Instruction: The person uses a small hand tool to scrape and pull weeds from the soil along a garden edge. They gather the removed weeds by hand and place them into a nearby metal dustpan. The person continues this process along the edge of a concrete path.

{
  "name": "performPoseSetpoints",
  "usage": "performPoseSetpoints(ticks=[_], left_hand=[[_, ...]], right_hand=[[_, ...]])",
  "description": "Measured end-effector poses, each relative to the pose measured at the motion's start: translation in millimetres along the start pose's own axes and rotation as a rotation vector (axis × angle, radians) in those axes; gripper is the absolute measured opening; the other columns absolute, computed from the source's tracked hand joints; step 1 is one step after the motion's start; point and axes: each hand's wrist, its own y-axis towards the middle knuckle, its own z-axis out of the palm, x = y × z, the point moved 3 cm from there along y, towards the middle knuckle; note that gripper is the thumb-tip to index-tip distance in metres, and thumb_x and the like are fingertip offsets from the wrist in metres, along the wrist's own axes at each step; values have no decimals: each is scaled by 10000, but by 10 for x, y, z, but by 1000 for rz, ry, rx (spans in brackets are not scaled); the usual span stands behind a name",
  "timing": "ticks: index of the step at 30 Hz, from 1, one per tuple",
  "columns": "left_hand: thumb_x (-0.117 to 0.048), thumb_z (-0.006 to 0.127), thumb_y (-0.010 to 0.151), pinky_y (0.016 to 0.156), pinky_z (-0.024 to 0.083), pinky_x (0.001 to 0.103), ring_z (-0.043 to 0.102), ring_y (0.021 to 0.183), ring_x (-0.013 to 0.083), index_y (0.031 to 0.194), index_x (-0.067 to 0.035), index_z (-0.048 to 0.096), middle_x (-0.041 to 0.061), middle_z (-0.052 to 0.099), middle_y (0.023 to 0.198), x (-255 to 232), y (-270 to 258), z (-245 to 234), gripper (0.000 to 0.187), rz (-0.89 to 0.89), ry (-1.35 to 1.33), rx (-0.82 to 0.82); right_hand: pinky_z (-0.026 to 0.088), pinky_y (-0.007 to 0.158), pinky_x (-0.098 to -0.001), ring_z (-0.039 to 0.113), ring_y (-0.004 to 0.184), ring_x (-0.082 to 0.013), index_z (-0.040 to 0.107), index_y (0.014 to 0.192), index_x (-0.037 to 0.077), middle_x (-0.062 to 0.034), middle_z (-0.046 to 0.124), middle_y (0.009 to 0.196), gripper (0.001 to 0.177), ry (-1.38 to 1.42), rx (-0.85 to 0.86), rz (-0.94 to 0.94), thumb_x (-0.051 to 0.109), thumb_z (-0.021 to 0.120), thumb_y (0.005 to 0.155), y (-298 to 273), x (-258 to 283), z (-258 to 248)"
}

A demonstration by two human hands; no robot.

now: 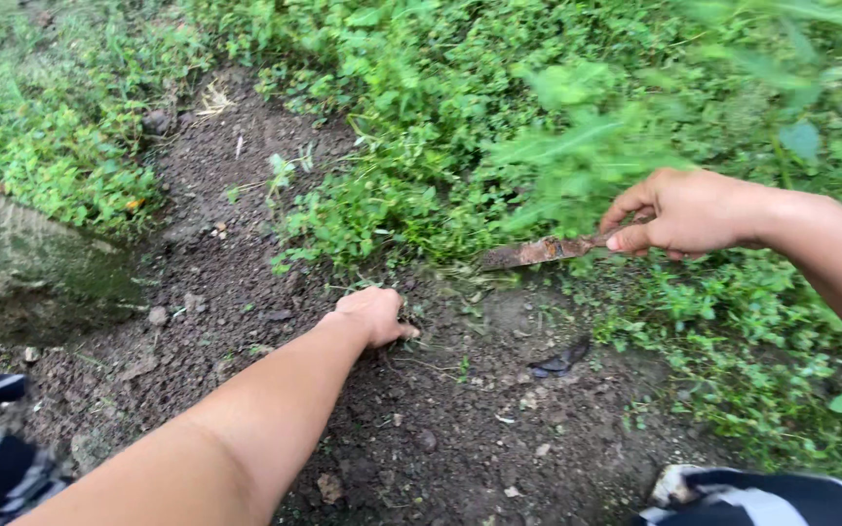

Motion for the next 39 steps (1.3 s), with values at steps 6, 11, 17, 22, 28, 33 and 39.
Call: performPoseSetpoints(ticks=[6,11,17,22,28,33,39], left_hand=[[-484,731,873,1021,525,429,688,1138,296,1346,-194,623,135,717,1221,-367,-196,-84,566,34,-49,16],[-246,663,864,882,577,469,716,1004,331,1299,-192,636,130,740,1127,-649,-310,152,439,480,87,-173],[-127,654,802,808,586,473,720,979,293,1251,-199,643,50,681,1211,-696,81,134,455,715,212,-257],[-99,670,778,842,600,441,696,1071,271,1248,-210,660,43,665,1247,-254,751,-324,482,667,288,-400],[-111,761,754,907,572,451,689,1055,329,1249,-213,693,75,676,1221,147,1156,-642,510,684,64,-576],[-179,800,759,808,568,465,705,982,287,1194,-233,693,29,703,1137,34,916,-569,451,739,47,-578],[-231,757,794,706,601,419,719,911,275,1209,-188,623,55,689,1086,-228,468,-238,438,1176,333,-389]], right_hand=[[568,655,-368,680,625,-157,784,1210,273,-41,781,867,413,-4,9,28,468,790,846,-234,-389,-49],[522,570,-372,582,560,-190,791,1202,251,-69,794,838,395,105,105,157,442,794,857,-326,-490,75],[542,604,-382,633,601,-190,790,1199,264,-76,772,836,384,109,52,128,442,790,859,-252,-411,225],[561,777,-406,728,797,-208,783,1177,265,-39,796,923,395,-109,-263,-41,432,785,818,-198,-74,275],[597,696,-381,746,673,-204,749,1225,297,-19,787,815,372,-250,-224,20,340,766,856,-408,435,473],[486,568,-372,613,548,-155,807,1113,304,-1,741,649,257,-104,79,71,350,786,861,-731,637,691],[419,541,-357,497,517,-154,794,1108,273,-53,711,665,186,96,59,342,350,748,946,-757,396,679]])
